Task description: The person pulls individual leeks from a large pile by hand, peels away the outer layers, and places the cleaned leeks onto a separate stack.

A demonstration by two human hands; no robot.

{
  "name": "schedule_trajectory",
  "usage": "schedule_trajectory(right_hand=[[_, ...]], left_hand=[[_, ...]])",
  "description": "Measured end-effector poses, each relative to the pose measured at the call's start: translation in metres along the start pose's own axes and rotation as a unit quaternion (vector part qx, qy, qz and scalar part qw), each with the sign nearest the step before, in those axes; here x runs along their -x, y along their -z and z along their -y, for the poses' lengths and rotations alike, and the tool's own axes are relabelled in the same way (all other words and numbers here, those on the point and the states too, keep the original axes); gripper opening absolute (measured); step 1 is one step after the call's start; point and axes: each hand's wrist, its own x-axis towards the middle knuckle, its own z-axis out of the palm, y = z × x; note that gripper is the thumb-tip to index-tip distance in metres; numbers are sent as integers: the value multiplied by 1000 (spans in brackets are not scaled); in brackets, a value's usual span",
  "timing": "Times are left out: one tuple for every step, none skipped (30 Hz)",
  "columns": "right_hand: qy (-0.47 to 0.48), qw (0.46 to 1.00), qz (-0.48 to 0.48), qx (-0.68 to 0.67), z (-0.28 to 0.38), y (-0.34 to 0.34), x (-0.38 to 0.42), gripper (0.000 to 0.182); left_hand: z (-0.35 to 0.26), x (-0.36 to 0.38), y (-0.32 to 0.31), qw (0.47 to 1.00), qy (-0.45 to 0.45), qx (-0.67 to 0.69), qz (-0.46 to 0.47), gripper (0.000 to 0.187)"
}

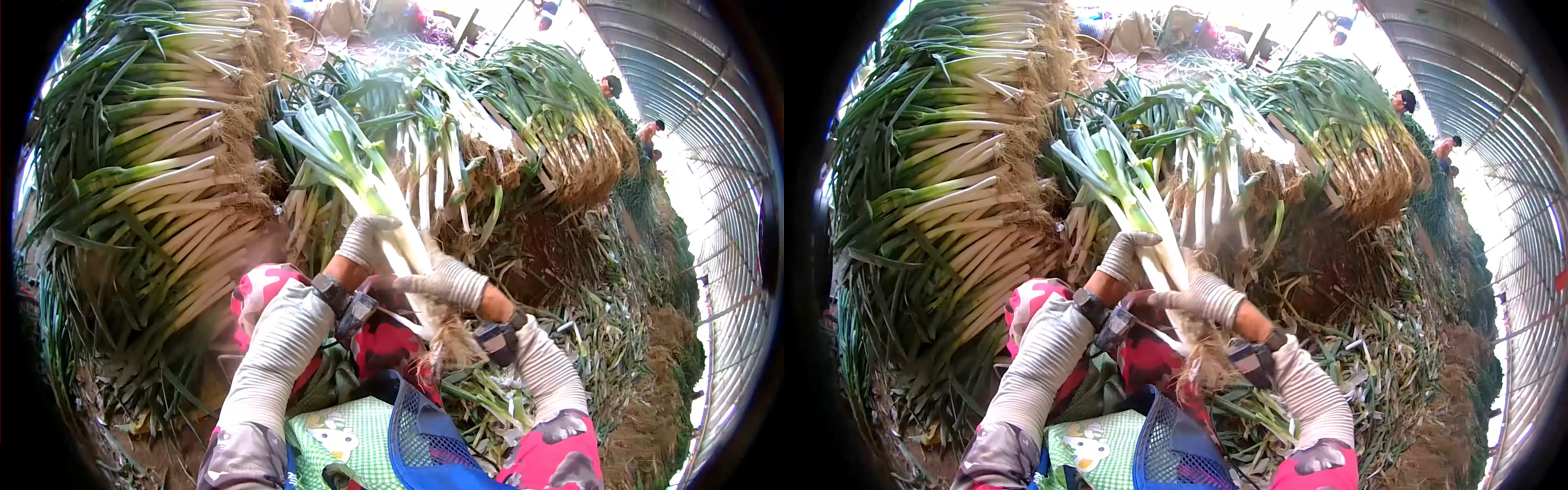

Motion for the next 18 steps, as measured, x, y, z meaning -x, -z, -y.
schedule_trajectory(right_hand=[[31, 997, -3, -67, -10, -11, -6, 113], [55, 984, 1, -172, -16, -19, -8, 110], [73, 975, -21, -208, -20, -28, -6, 98], [41, 983, -43, -176, -25, -34, -3, 92], [10, 987, -64, -146, -31, -40, 4, 86], [-14, 986, -73, -149, -31, -42, 14, 80], [-27, 985, -71, -153, -27, -45, 24, 75], [45, 991, -102, -79, -27, -51, 30, 75], [119, 983, -138, -9, -24, -56, 35, 74], [95, 986, -134, 13, -10, -61, 47, 74], [62, 988, -134, 39, 3, -54, 62, 73], [59, 990, -120, 39, 16, -47, 67, 74], [51, 992, -111, 38, 25, -43, 70, 75], [99, 987, -113, 52, 29, -37, 67, 78], [196, 969, -114, 102, 30, -30, 58, 79], [198, 973, -86, 84, 40, -25, 53, 80], [198, 976, -59, 65, 57, -18, 45, 80], [230, 972, -32, 38, 69, -13, 30, 84]], left_hand=[[1, -11, 13, 1000, -17, 16, 20, 43], [-3, -6, 7, 999, -31, 10, 26, 43], [-7, 1, 1, 998, -49, 5, 29, 44], [-8, 1, 2, 998, -19, 28, 53, 45], [-8, 1, 3, 996, 11, 50, 76, 46], [-15, -1, 5, 999, 31, 4, 45, 45], [-11, -3, 0, 997, -51, 22, 50, 43], [-24, 29, -28, 990, -141, -15, -17, 41], [-33, 17, -15, 983, -183, -15, -8, 38], [-45, 4, 3, 978, -181, 77, 68, 36], [-56, 22, -15, 970, -201, 96, 102, 36], [-65, 30, -15, 959, -221, 111, 140, 35], [-71, 38, -16, 947, -233, 125, 181, 34], [-80, 71, -37, 923, -342, 63, 168, 34], [-90, 86, -36, 934, -286, 87, 193, 33], [-99, 104, -35, 924, -340, 53, 166, 33], [-109, 129, -41, 910, -390, 18, 138, 33], [-122, 155, -45, 869, -476, -65, 116, 31]])
